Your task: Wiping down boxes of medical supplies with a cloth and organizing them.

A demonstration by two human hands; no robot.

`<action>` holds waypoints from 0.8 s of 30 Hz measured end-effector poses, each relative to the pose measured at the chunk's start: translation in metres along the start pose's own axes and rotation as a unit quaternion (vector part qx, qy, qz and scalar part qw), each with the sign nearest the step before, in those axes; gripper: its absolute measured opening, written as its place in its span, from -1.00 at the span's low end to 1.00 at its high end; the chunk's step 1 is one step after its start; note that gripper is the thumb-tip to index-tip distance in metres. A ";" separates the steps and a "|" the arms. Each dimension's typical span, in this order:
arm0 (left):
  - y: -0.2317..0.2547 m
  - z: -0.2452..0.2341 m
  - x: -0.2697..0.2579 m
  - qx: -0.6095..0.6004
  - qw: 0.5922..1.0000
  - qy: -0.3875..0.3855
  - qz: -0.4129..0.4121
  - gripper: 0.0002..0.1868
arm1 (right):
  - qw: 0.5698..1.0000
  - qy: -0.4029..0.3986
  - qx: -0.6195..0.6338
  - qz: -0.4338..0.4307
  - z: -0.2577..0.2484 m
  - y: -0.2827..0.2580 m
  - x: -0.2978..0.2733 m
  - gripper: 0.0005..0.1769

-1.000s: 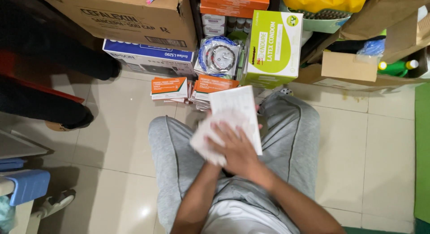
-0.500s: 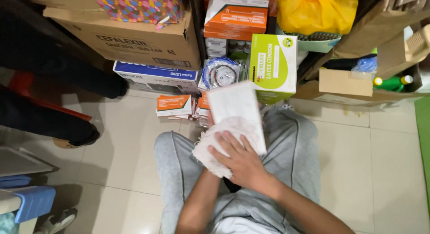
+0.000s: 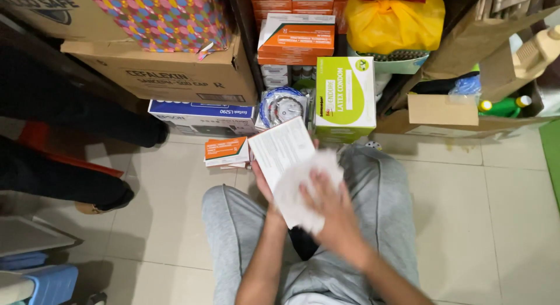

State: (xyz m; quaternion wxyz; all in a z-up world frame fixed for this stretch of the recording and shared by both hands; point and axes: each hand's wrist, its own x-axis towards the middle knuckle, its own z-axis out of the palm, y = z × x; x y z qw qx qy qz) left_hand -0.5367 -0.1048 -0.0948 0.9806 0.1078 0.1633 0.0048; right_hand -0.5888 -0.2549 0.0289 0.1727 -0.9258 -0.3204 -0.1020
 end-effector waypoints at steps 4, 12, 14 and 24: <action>0.001 -0.006 -0.013 0.002 0.999 0.036 0.017 -0.23 | 0.999 -0.006 -0.007 -0.035 -0.001 -0.037 -0.016 -0.07; -0.004 0.001 -0.014 0.021 0.997 0.071 0.013 -0.27 | 0.716 0.189 0.613 0.276 0.006 0.024 0.012 -0.31; 0.001 0.008 -0.016 0.023 0.997 0.071 0.012 -0.27 | 0.477 0.255 0.702 0.463 -0.005 0.040 0.005 -0.57; 0.026 0.066 -0.039 -0.021 0.989 0.132 0.065 -0.39 | 0.682 0.251 0.655 0.205 0.007 0.080 -0.038 -0.50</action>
